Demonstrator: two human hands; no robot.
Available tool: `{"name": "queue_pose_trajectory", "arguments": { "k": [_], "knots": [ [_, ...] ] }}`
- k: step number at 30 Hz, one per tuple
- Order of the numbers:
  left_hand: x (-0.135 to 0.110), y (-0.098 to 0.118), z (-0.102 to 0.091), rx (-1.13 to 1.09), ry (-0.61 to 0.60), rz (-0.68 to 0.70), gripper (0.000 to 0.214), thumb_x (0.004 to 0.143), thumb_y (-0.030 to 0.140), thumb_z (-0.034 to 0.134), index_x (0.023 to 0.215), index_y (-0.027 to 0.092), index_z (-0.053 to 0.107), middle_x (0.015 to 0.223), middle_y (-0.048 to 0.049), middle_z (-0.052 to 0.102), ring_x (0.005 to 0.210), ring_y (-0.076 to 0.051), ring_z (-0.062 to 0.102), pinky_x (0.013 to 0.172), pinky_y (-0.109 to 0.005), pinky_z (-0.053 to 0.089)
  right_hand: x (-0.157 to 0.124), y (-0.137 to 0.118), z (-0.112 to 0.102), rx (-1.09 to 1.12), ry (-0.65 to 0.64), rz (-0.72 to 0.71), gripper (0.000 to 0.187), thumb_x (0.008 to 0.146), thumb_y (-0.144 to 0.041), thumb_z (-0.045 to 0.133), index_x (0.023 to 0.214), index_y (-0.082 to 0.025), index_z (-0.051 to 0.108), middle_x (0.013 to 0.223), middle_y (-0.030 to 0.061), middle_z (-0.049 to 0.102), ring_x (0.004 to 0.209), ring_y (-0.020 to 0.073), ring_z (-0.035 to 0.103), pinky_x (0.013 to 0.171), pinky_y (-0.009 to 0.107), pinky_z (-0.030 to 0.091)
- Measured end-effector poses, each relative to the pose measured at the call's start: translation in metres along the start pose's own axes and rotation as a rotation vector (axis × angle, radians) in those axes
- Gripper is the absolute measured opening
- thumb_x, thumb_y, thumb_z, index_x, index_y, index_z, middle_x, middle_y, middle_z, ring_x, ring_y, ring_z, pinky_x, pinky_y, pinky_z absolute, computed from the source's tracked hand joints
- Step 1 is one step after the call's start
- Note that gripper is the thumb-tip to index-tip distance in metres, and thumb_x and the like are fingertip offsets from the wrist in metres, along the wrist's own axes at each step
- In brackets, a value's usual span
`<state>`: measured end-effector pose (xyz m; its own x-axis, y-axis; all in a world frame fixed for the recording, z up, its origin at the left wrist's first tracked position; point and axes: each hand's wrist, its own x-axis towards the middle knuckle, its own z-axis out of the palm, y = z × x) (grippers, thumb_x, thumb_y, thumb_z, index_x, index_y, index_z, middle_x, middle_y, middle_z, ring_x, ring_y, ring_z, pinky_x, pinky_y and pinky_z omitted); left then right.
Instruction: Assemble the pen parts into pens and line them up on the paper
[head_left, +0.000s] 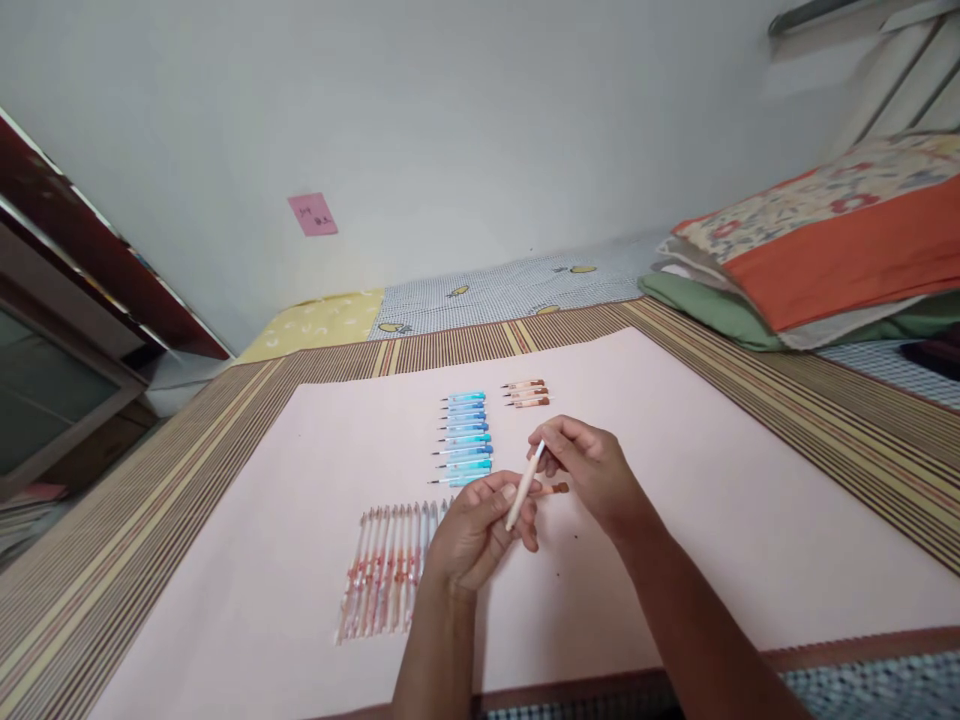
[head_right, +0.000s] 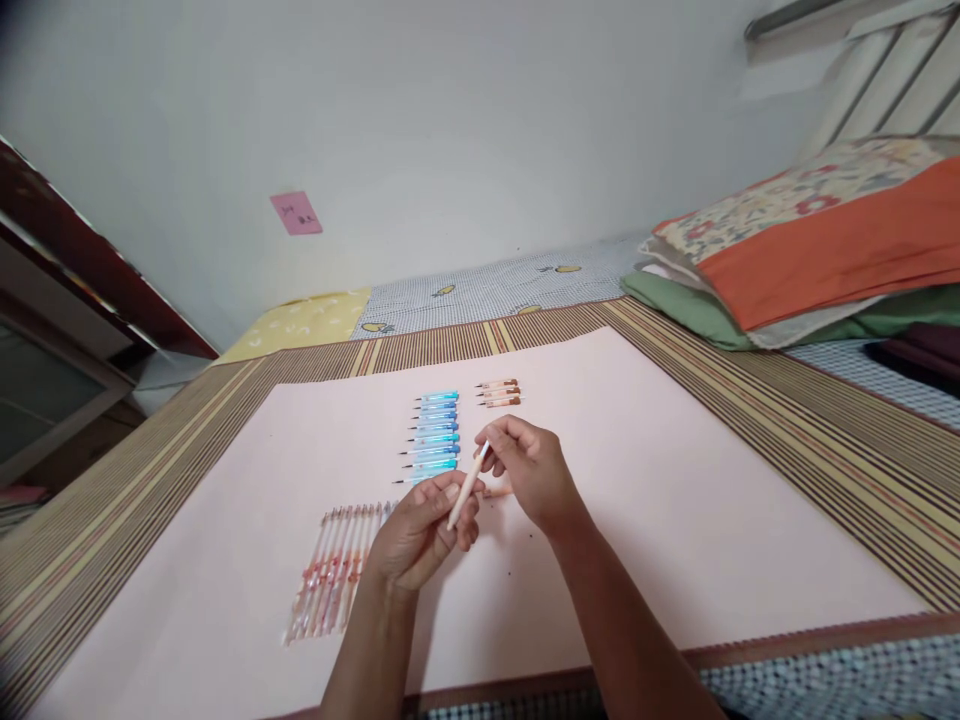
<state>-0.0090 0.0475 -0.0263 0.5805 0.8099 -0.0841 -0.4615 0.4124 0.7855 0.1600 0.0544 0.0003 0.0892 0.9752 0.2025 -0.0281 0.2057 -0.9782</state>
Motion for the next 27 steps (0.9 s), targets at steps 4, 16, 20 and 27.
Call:
{"name": "queue_pose_trajectory", "arguments": {
  "k": [4, 16, 20, 27],
  "knots": [
    [0.002, -0.001, 0.002, 0.006, 0.023, 0.009, 0.032, 0.079, 0.036, 0.077, 0.093, 0.008, 0.073, 0.065, -0.0032, 0.064, 0.045, -0.01, 0.058, 0.05, -0.023, 0.046, 0.001, 0.001, -0.002, 0.004, -0.008, -0.003, 0.031, 0.087, -0.046, 0.064, 0.08, -0.017, 0.07, 0.068, 0.0017, 0.065, 0.059, 0.0127, 0.054, 0.058, 0.025, 0.047],
    [0.0, 0.003, 0.008, 0.222, 0.028, 0.097, 0.028, 0.078, 0.037, 0.078, 0.092, 0.013, 0.074, 0.078, -0.0066, 0.067, 0.065, -0.017, 0.062, 0.071, -0.032, 0.05, -0.004, -0.011, -0.009, -0.089, -0.031, -0.077, 0.038, 0.094, -0.05, 0.054, 0.095, -0.019, 0.075, 0.083, 0.0072, 0.072, 0.072, 0.0179, 0.061, 0.07, 0.031, 0.052],
    [0.0, 0.0, 0.006, 0.202, 0.021, 0.143, 0.026, 0.08, 0.037, 0.076, 0.09, 0.013, 0.073, 0.077, -0.0064, 0.067, 0.064, -0.016, 0.061, 0.069, -0.032, 0.05, -0.007, -0.01, -0.003, -0.061, -0.059, -0.046, 0.037, 0.094, -0.049, 0.055, 0.091, -0.018, 0.075, 0.084, 0.0068, 0.071, 0.072, 0.0173, 0.062, 0.068, 0.03, 0.054],
    [0.0, -0.002, 0.008, 0.218, 0.039, 0.214, 0.023, 0.083, 0.036, 0.073, 0.093, 0.015, 0.072, 0.077, -0.0039, 0.065, 0.066, -0.015, 0.06, 0.071, -0.031, 0.049, -0.009, -0.014, 0.003, -0.004, -0.069, -0.025, 0.037, 0.094, -0.05, 0.055, 0.096, -0.019, 0.075, 0.085, 0.0066, 0.069, 0.075, 0.0184, 0.063, 0.062, 0.028, 0.055]
  ]
}}
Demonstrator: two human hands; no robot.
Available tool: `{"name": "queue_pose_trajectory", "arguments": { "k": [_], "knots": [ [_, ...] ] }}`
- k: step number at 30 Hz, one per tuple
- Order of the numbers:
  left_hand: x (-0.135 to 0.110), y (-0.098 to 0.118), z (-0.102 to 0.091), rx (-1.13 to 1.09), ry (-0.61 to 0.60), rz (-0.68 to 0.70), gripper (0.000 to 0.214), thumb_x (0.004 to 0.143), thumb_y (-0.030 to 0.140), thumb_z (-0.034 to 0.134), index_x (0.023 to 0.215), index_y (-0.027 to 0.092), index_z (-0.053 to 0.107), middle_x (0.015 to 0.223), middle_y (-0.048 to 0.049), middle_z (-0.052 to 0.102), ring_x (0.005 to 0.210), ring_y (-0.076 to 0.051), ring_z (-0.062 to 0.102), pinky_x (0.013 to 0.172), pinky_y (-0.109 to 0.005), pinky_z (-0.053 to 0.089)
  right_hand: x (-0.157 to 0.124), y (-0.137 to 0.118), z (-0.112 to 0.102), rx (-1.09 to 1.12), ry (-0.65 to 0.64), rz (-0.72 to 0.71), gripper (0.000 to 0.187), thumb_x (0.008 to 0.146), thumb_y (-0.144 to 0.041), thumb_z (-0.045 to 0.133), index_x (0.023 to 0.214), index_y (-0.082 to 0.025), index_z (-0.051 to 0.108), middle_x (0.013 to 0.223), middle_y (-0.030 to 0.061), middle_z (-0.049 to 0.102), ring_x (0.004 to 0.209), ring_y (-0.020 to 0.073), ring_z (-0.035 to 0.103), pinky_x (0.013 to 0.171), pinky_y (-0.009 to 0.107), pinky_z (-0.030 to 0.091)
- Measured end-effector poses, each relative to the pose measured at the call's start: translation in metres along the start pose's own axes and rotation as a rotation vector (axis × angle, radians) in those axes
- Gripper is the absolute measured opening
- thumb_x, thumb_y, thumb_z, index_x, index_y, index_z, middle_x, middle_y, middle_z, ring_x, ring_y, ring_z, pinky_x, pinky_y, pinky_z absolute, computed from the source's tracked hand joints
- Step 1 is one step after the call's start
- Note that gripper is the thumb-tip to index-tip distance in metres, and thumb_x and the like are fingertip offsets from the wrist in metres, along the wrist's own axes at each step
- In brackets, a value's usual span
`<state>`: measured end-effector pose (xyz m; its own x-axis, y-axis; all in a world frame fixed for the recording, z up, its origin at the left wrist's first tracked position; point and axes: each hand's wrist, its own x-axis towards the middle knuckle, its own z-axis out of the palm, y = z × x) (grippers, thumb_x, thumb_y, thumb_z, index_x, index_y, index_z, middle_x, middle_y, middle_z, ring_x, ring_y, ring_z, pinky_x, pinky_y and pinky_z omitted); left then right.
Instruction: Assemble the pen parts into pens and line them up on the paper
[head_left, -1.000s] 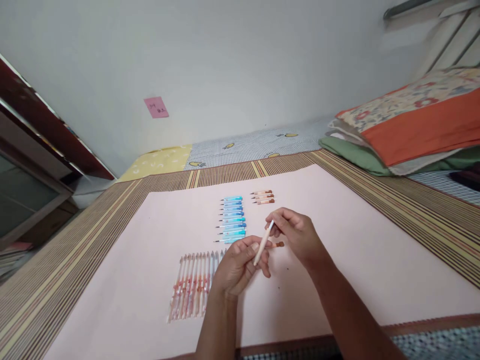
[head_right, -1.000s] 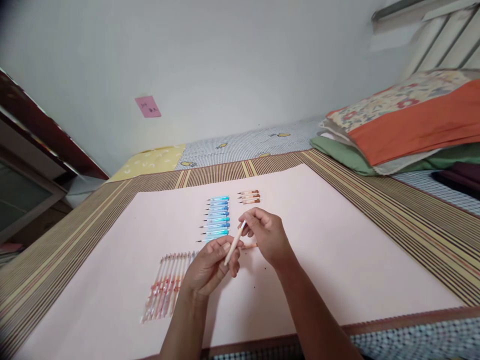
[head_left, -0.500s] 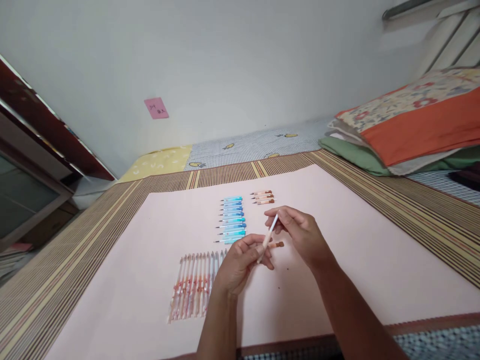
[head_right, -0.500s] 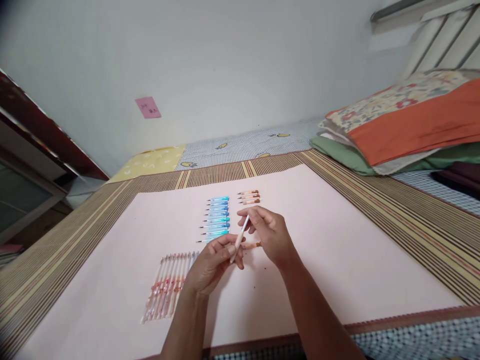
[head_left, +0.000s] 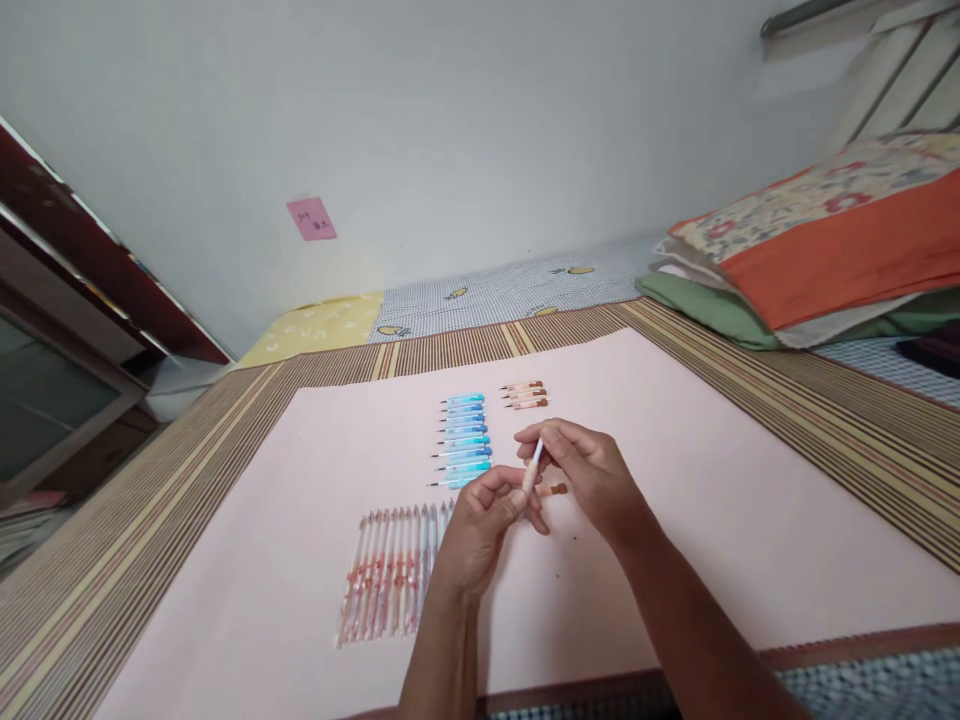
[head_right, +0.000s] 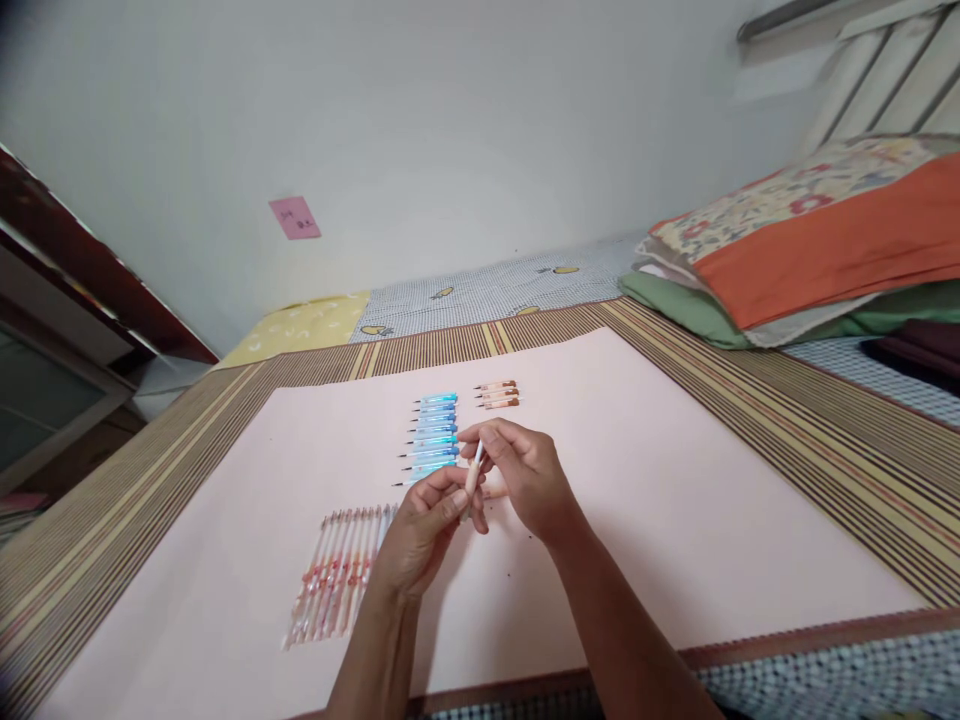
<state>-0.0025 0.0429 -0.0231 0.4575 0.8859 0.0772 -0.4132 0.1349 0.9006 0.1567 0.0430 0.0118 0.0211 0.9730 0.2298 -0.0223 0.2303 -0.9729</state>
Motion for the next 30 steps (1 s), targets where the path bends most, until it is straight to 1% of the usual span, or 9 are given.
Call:
{"name": "queue_pose_trajectory", "arguments": {
  "k": [4, 10, 12, 14, 17, 22, 26, 28, 30],
  "knots": [
    [0.001, 0.002, -0.002, 0.082, -0.009, -0.026, 0.021, 0.084, 0.034, 0.073, 0.094, 0.015, 0.071, 0.082, -0.0059, 0.068, 0.074, -0.019, 0.065, 0.082, -0.036, 0.05, 0.002, -0.001, -0.004, -0.037, -0.004, -0.092, 0.038, 0.096, -0.048, 0.052, 0.099, -0.019, 0.075, 0.084, 0.006, 0.07, 0.077, 0.0182, 0.063, 0.076, 0.032, 0.054],
    [-0.002, 0.012, -0.019, 0.161, 0.068, -0.02, 0.022, 0.083, 0.034, 0.073, 0.094, 0.015, 0.072, 0.085, -0.0074, 0.071, 0.082, -0.021, 0.067, 0.088, -0.037, 0.049, 0.006, 0.007, -0.013, -0.022, -0.012, -0.111, 0.034, 0.097, -0.045, 0.051, 0.113, -0.022, 0.07, 0.1, 0.0069, 0.072, 0.094, 0.0207, 0.066, 0.083, 0.034, 0.052],
    [-0.003, 0.014, -0.027, 0.196, 0.126, -0.02, 0.023, 0.083, 0.034, 0.074, 0.095, 0.015, 0.072, 0.085, -0.007, 0.071, 0.083, -0.02, 0.066, 0.089, -0.036, 0.048, 0.008, 0.018, -0.023, -0.174, -0.024, -0.06, 0.026, 0.093, -0.037, 0.058, 0.109, -0.022, 0.071, 0.104, 0.0062, 0.071, 0.098, 0.0215, 0.065, 0.085, 0.035, 0.05],
    [-0.003, 0.015, -0.034, 0.214, 0.176, -0.016, 0.024, 0.082, 0.034, 0.074, 0.097, 0.015, 0.072, 0.086, -0.0067, 0.071, 0.082, -0.019, 0.065, 0.088, -0.034, 0.048, 0.01, 0.034, -0.034, -0.425, -0.097, 0.03, 0.019, 0.088, -0.027, 0.06, 0.099, -0.021, 0.073, 0.105, 0.0064, 0.07, 0.095, 0.0218, 0.064, 0.082, 0.034, 0.048],
    [-0.002, 0.013, -0.04, 0.2, 0.21, -0.016, 0.025, 0.082, 0.034, 0.074, 0.099, 0.016, 0.071, 0.087, -0.0064, 0.071, 0.08, -0.017, 0.065, 0.086, -0.033, 0.049, 0.013, 0.061, -0.045, -0.711, -0.192, 0.162, 0.021, 0.08, -0.015, 0.058, 0.094, -0.021, 0.073, 0.101, 0.0066, 0.066, 0.093, 0.0216, 0.061, 0.08, 0.033, 0.045],
    [-0.001, 0.01, -0.04, 0.172, 0.221, -0.02, 0.026, 0.081, 0.035, 0.076, 0.099, 0.016, 0.072, 0.085, -0.0056, 0.071, 0.078, -0.017, 0.065, 0.083, -0.032, 0.049, 0.015, 0.083, -0.039, -0.902, -0.292, 0.196, 0.021, 0.072, -0.006, 0.06, 0.084, -0.019, 0.071, 0.095, 0.0065, 0.061, 0.086, 0.0191, 0.057, 0.073, 0.028, 0.04],
    [-0.001, 0.011, -0.04, 0.16, 0.235, -0.027, 0.028, 0.079, 0.035, 0.077, 0.098, 0.015, 0.072, 0.084, -0.0057, 0.071, 0.076, -0.016, 0.065, 0.083, -0.032, 0.05, 0.015, 0.083, -0.035, -0.87, -0.257, 0.184, 0.015, 0.073, -0.005, 0.057, 0.071, -0.018, 0.065, 0.089, 0.0055, 0.058, 0.084, 0.0184, 0.054, 0.069, 0.028, 0.037],
    [-0.001, 0.01, -0.04, 0.153, 0.244, -0.028, 0.028, 0.079, 0.035, 0.077, 0.098, 0.015, 0.072, 0.084, -0.0053, 0.071, 0.075, -0.015, 0.064, 0.083, -0.032, 0.051, 0.015, 0.083, -0.04, -0.727, -0.231, 0.165, 0.012, 0.076, -0.009, 0.058, 0.072, -0.018, 0.064, 0.086, 0.0041, 0.059, 0.082, 0.0181, 0.054, 0.07, 0.029, 0.038],
    [0.0, 0.01, -0.04, 0.143, 0.253, -0.031, 0.027, 0.079, 0.035, 0.077, 0.098, 0.015, 0.072, 0.085, -0.0048, 0.071, 0.074, -0.015, 0.065, 0.083, -0.032, 0.051, 0.015, 0.083, -0.045, -0.473, -0.224, 0.154, 0.005, 0.082, -0.019, 0.063, 0.078, -0.019, 0.065, 0.083, 0.0029, 0.06, 0.08, 0.018, 0.055, 0.071, 0.03, 0.04]
  ]
}}
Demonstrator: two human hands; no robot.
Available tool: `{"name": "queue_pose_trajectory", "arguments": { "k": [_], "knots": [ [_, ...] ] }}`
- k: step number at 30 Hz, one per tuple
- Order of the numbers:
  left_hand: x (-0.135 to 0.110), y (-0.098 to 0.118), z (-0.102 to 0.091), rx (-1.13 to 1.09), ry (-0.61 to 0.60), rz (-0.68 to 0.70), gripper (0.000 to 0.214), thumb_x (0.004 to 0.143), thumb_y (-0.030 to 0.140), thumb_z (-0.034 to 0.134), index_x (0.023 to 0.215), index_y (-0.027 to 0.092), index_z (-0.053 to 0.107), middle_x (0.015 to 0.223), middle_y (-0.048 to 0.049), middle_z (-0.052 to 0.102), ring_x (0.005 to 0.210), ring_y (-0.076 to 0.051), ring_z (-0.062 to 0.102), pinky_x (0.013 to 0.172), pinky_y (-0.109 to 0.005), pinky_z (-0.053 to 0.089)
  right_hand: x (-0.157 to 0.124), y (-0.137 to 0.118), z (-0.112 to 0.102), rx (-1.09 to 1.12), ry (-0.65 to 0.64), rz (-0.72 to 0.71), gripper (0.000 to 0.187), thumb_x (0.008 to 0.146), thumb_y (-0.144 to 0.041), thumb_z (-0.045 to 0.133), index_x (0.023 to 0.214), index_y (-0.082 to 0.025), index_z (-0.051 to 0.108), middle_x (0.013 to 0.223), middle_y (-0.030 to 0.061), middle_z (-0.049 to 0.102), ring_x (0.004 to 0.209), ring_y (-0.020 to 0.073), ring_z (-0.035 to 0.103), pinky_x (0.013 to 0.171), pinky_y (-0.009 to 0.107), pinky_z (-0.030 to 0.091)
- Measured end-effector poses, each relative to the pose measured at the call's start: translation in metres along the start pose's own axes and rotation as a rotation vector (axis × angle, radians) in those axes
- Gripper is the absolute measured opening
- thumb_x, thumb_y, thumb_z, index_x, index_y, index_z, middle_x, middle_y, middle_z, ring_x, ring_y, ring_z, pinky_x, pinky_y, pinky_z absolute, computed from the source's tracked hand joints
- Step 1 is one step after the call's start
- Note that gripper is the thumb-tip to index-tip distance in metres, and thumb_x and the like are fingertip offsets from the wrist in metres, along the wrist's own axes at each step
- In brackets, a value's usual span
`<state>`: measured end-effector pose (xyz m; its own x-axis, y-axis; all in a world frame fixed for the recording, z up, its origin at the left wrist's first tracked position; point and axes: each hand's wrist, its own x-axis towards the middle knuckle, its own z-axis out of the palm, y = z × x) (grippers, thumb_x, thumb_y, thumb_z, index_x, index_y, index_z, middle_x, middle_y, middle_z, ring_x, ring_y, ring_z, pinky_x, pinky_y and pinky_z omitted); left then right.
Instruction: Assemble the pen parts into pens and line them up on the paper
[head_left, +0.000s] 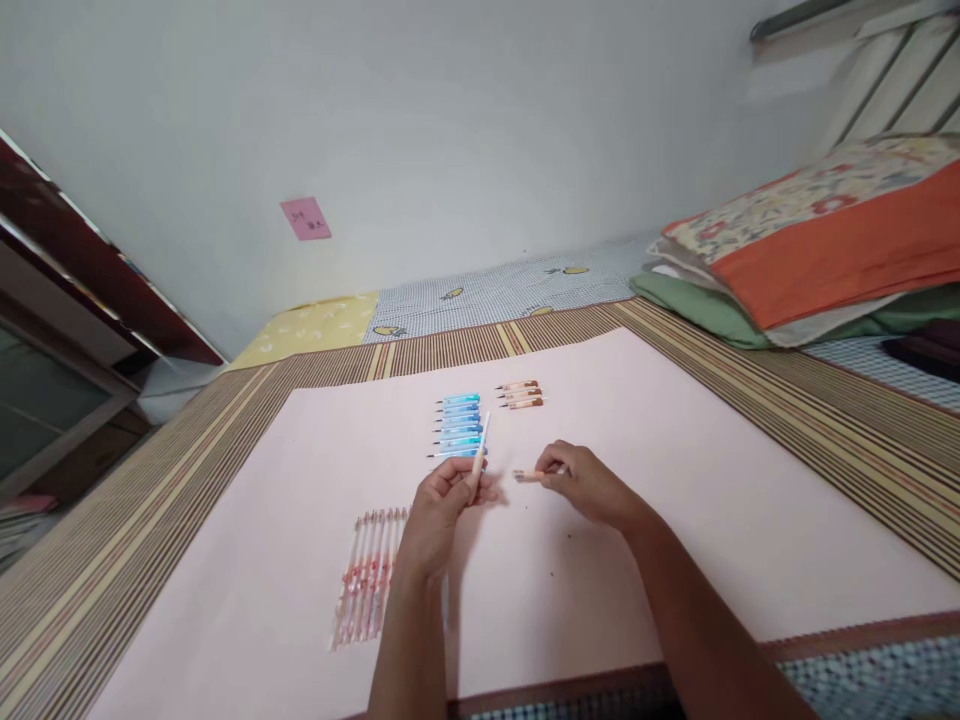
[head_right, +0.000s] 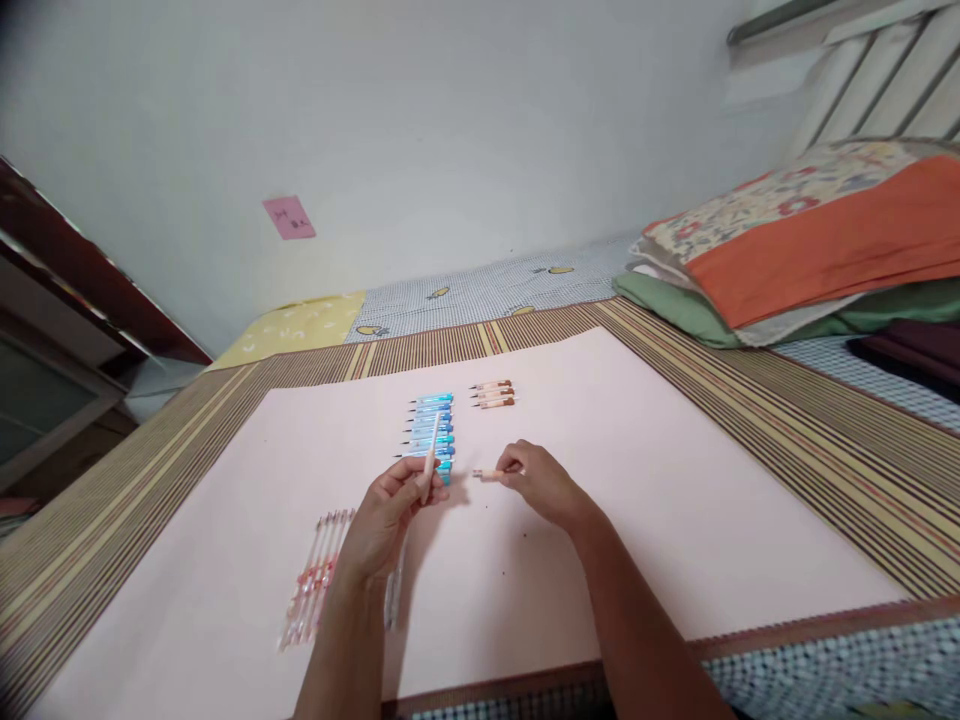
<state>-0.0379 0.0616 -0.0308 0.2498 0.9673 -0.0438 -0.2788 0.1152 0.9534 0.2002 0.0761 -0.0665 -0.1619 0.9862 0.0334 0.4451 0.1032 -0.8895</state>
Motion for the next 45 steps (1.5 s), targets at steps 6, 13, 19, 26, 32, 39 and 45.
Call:
{"name": "queue_pose_trajectory", "arguments": {
  "k": [6, 13, 19, 26, 32, 39, 45],
  "knots": [
    [0.0, 0.001, 0.003, -0.002, 0.008, -0.006, 0.028, 0.078, 0.036, 0.078, 0.097, 0.016, 0.072, 0.082, -0.0038, 0.07, 0.072, -0.015, 0.065, 0.08, -0.031, 0.051, 0.0, -0.005, -0.002, 0.838, 0.023, 0.01, 0.022, 0.084, -0.042, 0.072, 0.092, -0.023, 0.066, 0.099, 0.0041, 0.067, 0.095, 0.019, 0.061, 0.083, 0.033, 0.047],
    [-0.001, 0.002, 0.002, 0.055, -0.016, -0.012, 0.029, 0.077, 0.037, 0.078, 0.096, 0.015, 0.073, 0.079, -0.003, 0.069, 0.069, -0.014, 0.064, 0.075, -0.028, 0.049, 0.001, -0.014, 0.0, 1.001, 0.123, -0.002, 0.017, 0.08, -0.033, 0.08, 0.09, -0.022, 0.071, 0.078, 0.0002, 0.064, 0.071, 0.0108, 0.054, 0.064, 0.023, 0.042],
    [-0.001, 0.003, -0.002, 0.125, -0.042, 0.044, 0.024, 0.083, 0.033, 0.071, 0.099, 0.017, 0.075, 0.074, -0.0008, 0.065, 0.068, -0.012, 0.058, 0.074, -0.026, 0.046, 0.0, -0.016, -0.004, 1.172, 0.119, -0.009, 0.017, 0.074, -0.025, 0.084, 0.084, -0.019, 0.072, 0.071, -0.0018, 0.057, 0.064, 0.0085, 0.049, 0.059, 0.021, 0.039],
    [0.0, 0.003, -0.003, 0.198, -0.023, 0.107, 0.023, 0.085, 0.032, 0.068, 0.1, 0.018, 0.077, 0.071, 0.0001, 0.062, 0.069, -0.013, 0.054, 0.074, -0.026, 0.043, 0.002, -0.015, -0.004, 1.167, 0.132, -0.024, 0.017, 0.071, -0.025, 0.084, 0.084, -0.02, 0.073, 0.068, -0.002, 0.054, 0.063, 0.009, 0.046, 0.059, 0.023, 0.039],
    [-0.001, 0.005, -0.001, 0.25, -0.009, 0.123, 0.024, 0.084, 0.033, 0.068, 0.099, 0.019, 0.078, 0.067, 0.0003, 0.061, 0.068, -0.014, 0.053, 0.074, -0.028, 0.042, 0.003, -0.012, -0.008, 1.123, 0.129, -0.044, 0.017, 0.073, -0.024, 0.083, 0.087, -0.02, 0.074, 0.066, -0.0023, 0.051, 0.063, 0.0098, 0.045, 0.06, 0.025, 0.038],
    [0.002, 0.0, -0.006, 0.262, 0.022, 0.121, 0.025, 0.084, 0.034, 0.068, 0.101, 0.02, 0.079, 0.068, 0.0006, 0.063, 0.067, -0.014, 0.053, 0.077, -0.029, 0.041, 0.002, -0.012, -0.008, 1.089, 0.134, -0.052, 0.017, 0.073, -0.027, 0.082, 0.086, -0.021, 0.074, 0.065, -0.0021, 0.05, 0.062, 0.0113, 0.045, 0.059, 0.027, 0.038],
    [-0.003, 0.009, -0.002, 0.355, 0.062, 0.107, 0.026, 0.082, 0.036, 0.068, 0.098, 0.019, 0.08, 0.062, 0.0011, 0.058, 0.069, -0.016, 0.05, 0.076, -0.029, 0.038, 0.0, -0.015, -0.01, 1.048, 0.109, -0.056, 0.018, 0.07, -0.026, 0.083, 0.085, -0.02, 0.073, 0.067, -0.0014, 0.052, 0.061, 0.0119, 0.045, 0.058, 0.028, 0.037]
  ]
}}
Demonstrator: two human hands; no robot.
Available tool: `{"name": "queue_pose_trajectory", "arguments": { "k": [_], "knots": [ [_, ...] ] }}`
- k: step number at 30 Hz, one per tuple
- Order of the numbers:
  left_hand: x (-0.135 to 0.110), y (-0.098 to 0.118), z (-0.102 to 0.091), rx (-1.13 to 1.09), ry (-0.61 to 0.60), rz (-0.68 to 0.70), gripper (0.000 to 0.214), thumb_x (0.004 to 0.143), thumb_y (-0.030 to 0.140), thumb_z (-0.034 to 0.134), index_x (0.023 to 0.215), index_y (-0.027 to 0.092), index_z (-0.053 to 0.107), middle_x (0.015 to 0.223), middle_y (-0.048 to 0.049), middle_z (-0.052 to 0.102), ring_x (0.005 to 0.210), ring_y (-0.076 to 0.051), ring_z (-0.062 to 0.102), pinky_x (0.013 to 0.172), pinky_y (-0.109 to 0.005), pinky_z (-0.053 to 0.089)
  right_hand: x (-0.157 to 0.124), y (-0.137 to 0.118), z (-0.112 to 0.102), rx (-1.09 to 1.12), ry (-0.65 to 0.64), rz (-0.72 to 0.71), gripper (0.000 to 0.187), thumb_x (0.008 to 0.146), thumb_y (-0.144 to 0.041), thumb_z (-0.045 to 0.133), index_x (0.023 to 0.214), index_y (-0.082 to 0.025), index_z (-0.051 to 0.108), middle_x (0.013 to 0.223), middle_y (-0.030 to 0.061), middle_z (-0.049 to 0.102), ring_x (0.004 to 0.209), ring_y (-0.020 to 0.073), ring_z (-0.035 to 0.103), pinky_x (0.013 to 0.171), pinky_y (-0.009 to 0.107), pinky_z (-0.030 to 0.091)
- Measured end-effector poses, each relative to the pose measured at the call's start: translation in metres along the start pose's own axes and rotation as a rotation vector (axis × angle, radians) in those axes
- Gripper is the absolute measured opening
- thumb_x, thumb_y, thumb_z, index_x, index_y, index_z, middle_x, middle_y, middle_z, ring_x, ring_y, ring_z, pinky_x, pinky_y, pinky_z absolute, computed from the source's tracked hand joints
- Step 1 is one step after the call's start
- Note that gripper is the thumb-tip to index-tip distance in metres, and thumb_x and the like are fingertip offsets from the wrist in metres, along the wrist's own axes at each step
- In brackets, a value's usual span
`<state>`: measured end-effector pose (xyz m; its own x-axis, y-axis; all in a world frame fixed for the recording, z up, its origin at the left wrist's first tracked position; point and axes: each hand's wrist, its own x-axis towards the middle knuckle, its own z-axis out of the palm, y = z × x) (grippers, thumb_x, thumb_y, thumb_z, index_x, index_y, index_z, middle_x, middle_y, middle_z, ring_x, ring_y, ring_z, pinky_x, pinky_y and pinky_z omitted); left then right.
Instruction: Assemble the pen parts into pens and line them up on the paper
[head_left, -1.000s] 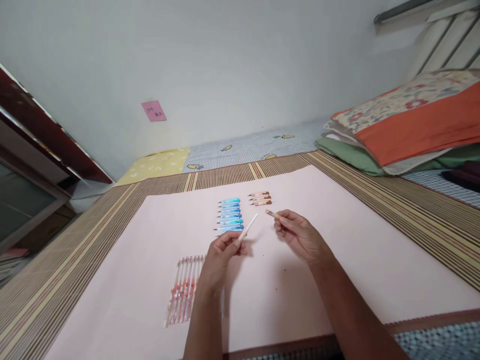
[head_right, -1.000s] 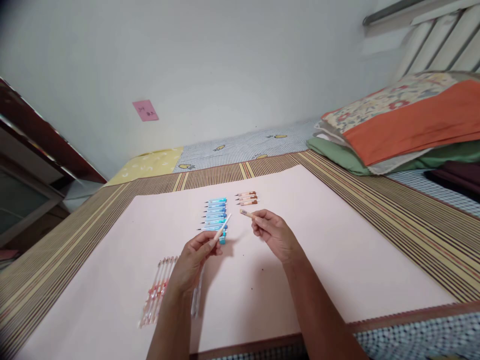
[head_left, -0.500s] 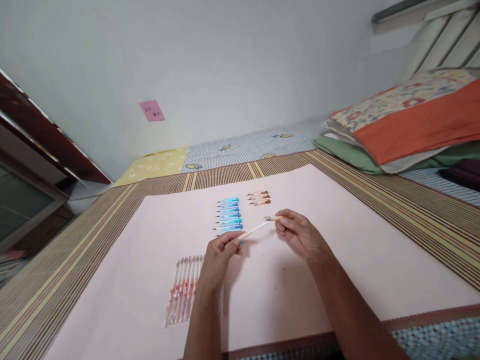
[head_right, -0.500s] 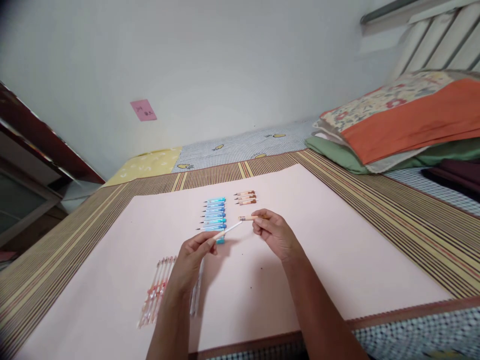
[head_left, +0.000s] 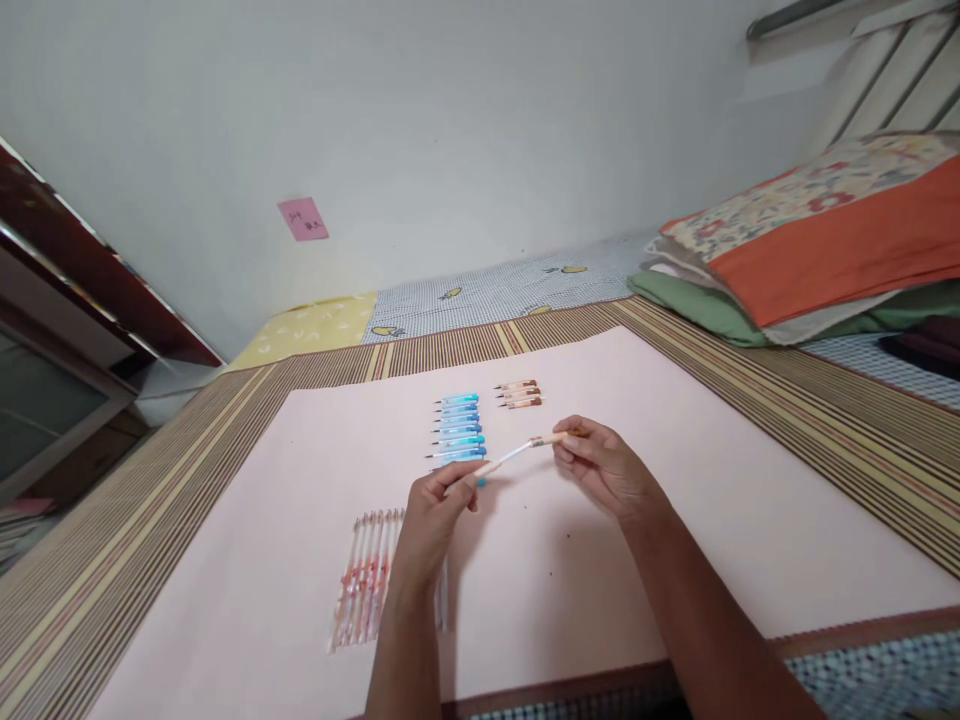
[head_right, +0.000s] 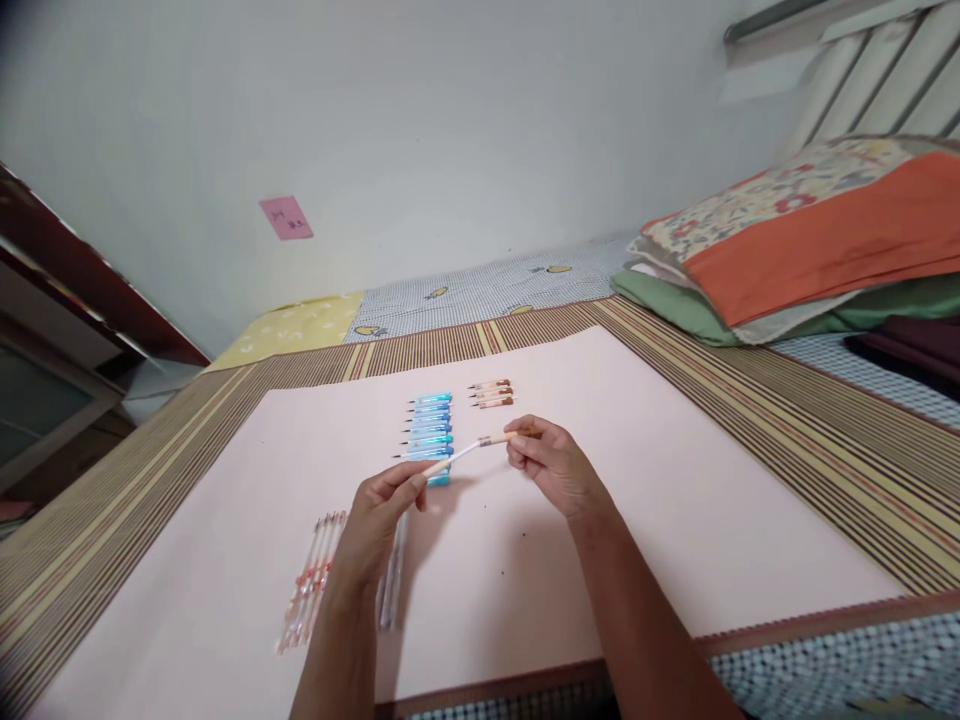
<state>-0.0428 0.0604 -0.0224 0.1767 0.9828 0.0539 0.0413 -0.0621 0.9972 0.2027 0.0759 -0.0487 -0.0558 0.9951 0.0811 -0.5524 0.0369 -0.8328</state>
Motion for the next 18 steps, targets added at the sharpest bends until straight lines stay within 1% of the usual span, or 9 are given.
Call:
{"name": "queue_pose_trajectory", "arguments": {
  "k": [3, 8, 13, 15, 18],
  "knots": [
    [-0.002, 0.005, 0.002, 0.022, -0.004, -0.027, 0.026, 0.08, 0.036, 0.07, 0.098, 0.019, 0.08, 0.063, 0.0007, 0.059, 0.064, -0.015, 0.047, 0.069, -0.028, 0.036, -0.001, -0.002, 0.002, -0.014, 0.0, -0.015, 0.017, 0.071, -0.027, 0.083, 0.084, -0.021, 0.074, 0.069, -0.0008, 0.054, 0.061, 0.0122, 0.045, 0.057, 0.027, 0.037],
    [-0.003, 0.006, 0.007, -0.053, -0.05, 0.011, 0.028, 0.084, 0.04, 0.068, 0.097, 0.018, 0.08, 0.058, 0.0021, 0.054, 0.059, -0.013, 0.046, 0.068, -0.028, 0.038, -0.002, 0.0, 0.009, -0.035, 0.018, -0.022, 0.019, 0.073, -0.032, 0.082, 0.087, -0.021, 0.074, 0.075, 0.0008, 0.058, 0.065, 0.0133, 0.05, 0.06, 0.028, 0.042],
    [-0.003, 0.004, 0.011, -0.118, -0.1, -0.013, 0.031, 0.086, 0.041, 0.066, 0.1, 0.016, 0.078, 0.058, 0.0017, 0.056, 0.054, -0.012, 0.047, 0.062, -0.027, 0.038, -0.001, 0.006, 0.019, -0.007, -0.001, 0.008, 0.021, 0.073, -0.034, 0.083, 0.085, -0.02, 0.074, 0.076, 0.0012, 0.059, 0.067, 0.013, 0.053, 0.062, 0.027, 0.044],
    [-0.003, 0.004, 0.011, -0.118, -0.097, -0.014, 0.03, 0.086, 0.039, 0.066, 0.102, 0.016, 0.078, 0.059, 0.0016, 0.057, 0.055, -0.011, 0.048, 0.063, -0.026, 0.039, -0.001, 0.007, 0.021, -0.008, -0.006, 0.004, 0.021, 0.074, -0.034, 0.083, 0.086, -0.02, 0.074, 0.076, 0.0012, 0.06, 0.069, 0.0132, 0.054, 0.063, 0.027, 0.044],
    [-0.003, 0.006, 0.011, -0.096, -0.054, 0.002, 0.028, 0.082, 0.035, 0.072, 0.102, 0.017, 0.078, 0.064, 0.0007, 0.061, 0.062, -0.013, 0.052, 0.067, -0.026, 0.041, 0.0, 0.009, 0.02, -0.018, -0.017, -0.003, 0.021, 0.075, -0.034, 0.083, 0.088, -0.02, 0.074, 0.075, 0.0012, 0.061, 0.069, 0.0133, 0.055, 0.063, 0.027, 0.044]
  ]
}}
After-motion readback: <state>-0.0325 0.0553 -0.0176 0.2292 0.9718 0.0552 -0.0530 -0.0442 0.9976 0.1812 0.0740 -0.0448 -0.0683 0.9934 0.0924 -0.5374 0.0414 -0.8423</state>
